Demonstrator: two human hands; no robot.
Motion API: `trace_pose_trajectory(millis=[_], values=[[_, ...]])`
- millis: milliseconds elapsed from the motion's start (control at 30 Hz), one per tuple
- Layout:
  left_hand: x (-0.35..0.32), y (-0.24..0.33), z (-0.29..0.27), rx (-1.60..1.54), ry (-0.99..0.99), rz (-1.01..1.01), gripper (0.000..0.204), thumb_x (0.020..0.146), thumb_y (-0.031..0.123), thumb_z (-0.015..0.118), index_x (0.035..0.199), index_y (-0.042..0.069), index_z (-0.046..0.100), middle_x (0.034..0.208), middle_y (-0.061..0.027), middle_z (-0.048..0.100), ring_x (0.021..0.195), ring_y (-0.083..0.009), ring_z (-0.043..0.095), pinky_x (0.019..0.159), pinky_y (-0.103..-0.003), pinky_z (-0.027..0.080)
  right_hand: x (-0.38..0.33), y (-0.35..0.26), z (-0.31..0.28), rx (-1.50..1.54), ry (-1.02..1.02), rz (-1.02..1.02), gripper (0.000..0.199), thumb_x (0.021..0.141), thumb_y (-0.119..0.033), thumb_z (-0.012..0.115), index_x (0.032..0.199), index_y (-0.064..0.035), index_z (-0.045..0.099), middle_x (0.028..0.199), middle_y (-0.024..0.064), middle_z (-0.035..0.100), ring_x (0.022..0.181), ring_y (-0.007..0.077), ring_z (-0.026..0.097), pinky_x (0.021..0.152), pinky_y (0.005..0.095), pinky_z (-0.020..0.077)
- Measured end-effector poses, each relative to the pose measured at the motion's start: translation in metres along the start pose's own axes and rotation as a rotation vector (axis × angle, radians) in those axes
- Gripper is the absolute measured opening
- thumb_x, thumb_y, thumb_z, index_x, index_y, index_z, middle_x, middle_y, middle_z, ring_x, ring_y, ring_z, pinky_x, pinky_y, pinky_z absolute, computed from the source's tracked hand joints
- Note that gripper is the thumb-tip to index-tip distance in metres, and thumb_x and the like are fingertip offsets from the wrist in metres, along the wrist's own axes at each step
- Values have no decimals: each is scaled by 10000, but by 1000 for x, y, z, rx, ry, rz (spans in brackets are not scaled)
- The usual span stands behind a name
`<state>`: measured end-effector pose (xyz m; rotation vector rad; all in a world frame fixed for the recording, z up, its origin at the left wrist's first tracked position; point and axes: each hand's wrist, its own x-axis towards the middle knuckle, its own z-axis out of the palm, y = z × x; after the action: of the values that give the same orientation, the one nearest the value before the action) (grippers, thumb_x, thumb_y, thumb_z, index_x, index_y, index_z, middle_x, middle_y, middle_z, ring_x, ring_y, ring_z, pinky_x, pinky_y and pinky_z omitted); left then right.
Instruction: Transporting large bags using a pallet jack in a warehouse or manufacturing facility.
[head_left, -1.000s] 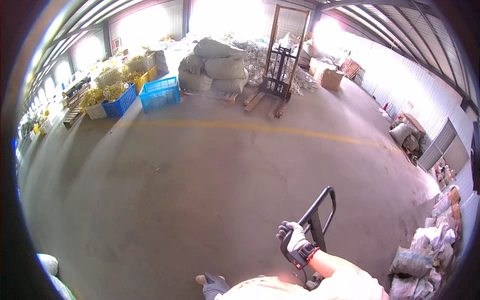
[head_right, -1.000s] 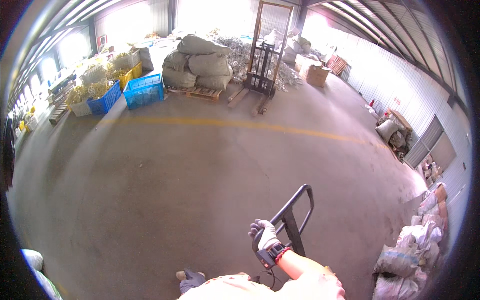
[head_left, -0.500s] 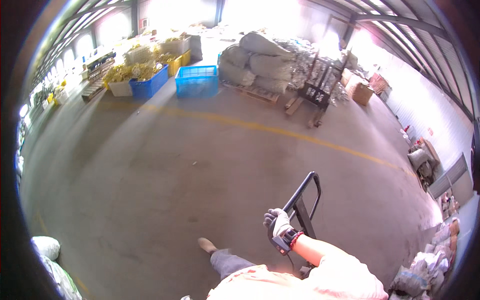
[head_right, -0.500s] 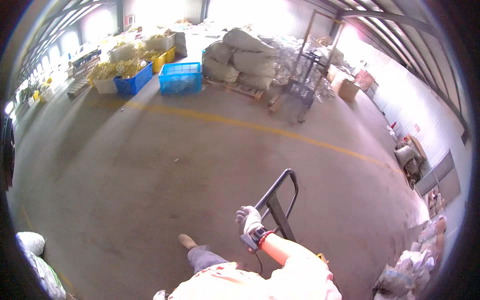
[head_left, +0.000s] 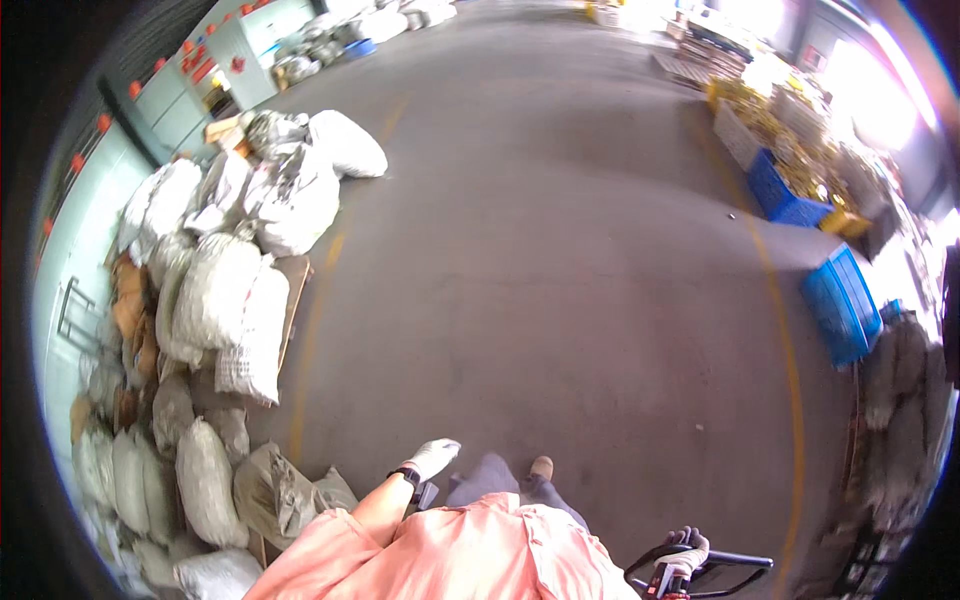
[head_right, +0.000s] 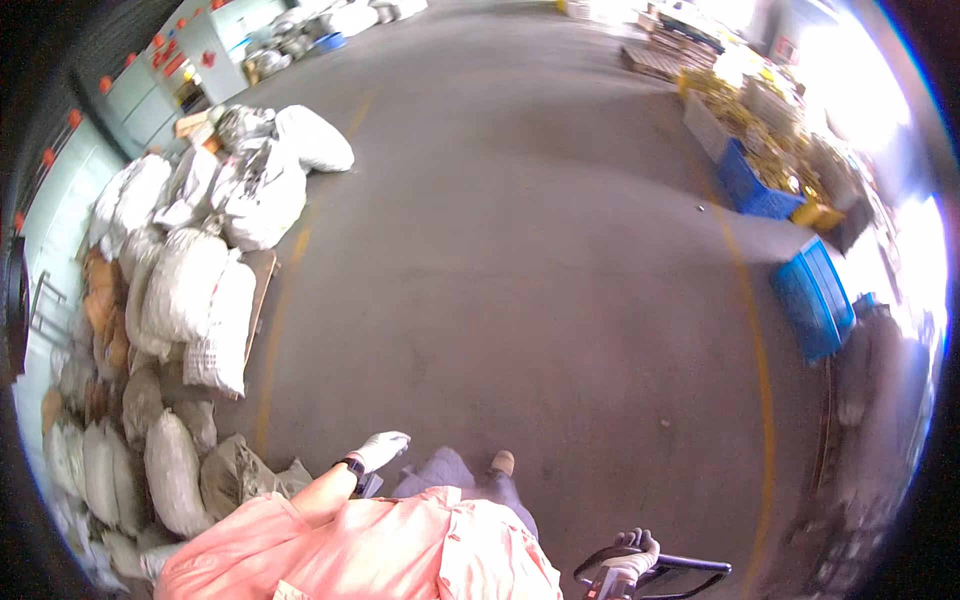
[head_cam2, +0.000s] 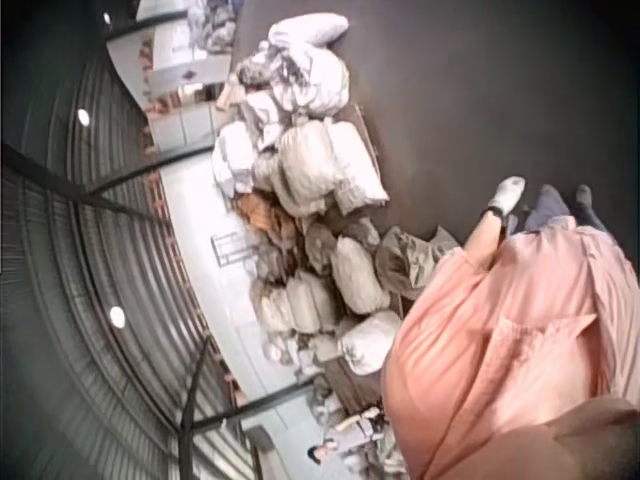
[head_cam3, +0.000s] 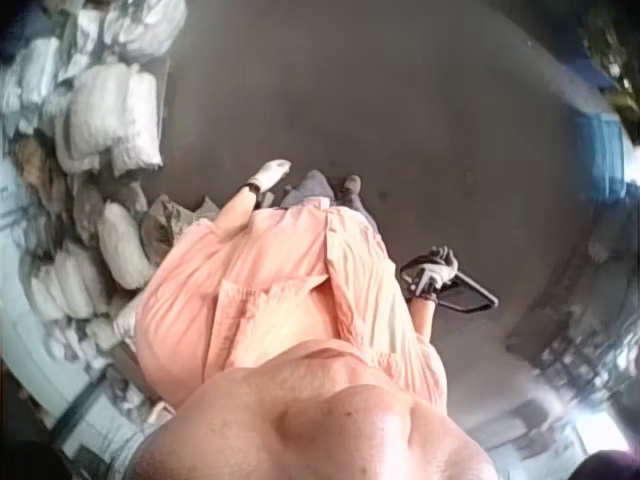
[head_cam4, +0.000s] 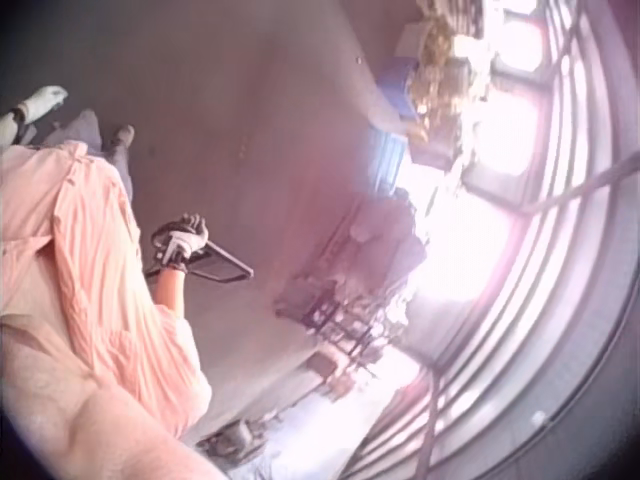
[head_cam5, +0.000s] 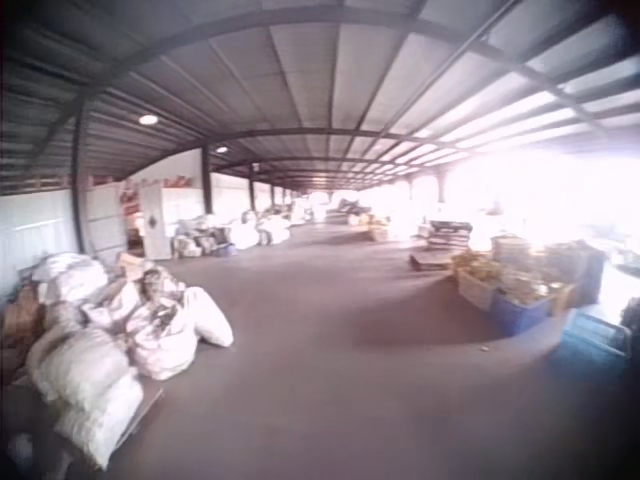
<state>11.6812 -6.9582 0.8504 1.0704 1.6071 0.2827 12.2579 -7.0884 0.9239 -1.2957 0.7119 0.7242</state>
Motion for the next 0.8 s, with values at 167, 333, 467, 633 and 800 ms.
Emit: trace_pose_trajectory(millis=[167, 333, 467, 633, 800], values=[[96, 35, -15, 592, -73, 128, 401, 956, 326, 429, 1035, 54, 712, 1118, -211, 679, 1060, -377, 648, 885, -480, 501, 36, 15, 143, 20, -47, -35, 147, 797, -310, 623, 850, -173, 608, 728, -23, 616, 555, 148, 549, 570, 368, 469], [178, 32, -64, 671, -280, -244, 440, 983, 371, 442, 1205, 74, 680, 1243, -168, 664, 1153, -356, 619, 969, -444, 484, 30, 51, 308, -80, -125, -21, 159, 799, -313, 629, 868, -173, 601, 712, -25, 602, 521, 157, 530, 557, 318, 462], [299, 76, -113, 940, -470, -87, 308, 907, 216, 520, 1100, 100, 730, 1189, -182, 673, 1100, -344, 656, 927, -463, 514, 5, 66, 419, -22, -199, -53, 94, 839, -277, 558, 791, -200, 533, 671, -41, 521, 524, 112, 452, 533, 290, 367], [437, 166, -208, 734, -229, -30, 423, 958, 369, 451, 1154, 79, 689, 1242, -139, 665, 1161, -326, 621, 964, -440, 484, 5, 114, 554, -26, -319, 34, 112, 829, -269, 619, 839, -166, 576, 691, -27, 556, 548, 143, 487, 569, 317, 401], [550, 309, -284, 229, 14, 40, 330, 950, 280, 599, 1196, 78, 688, 1085, -78, 713, 996, -214, 649, 886, -345, 509, -12, 171, 710, 7, -433, 101, 145, 834, -199, 590, 752, -179, 473, 609, -48, 382, 484, 133, 351, 510, 322, 321]])
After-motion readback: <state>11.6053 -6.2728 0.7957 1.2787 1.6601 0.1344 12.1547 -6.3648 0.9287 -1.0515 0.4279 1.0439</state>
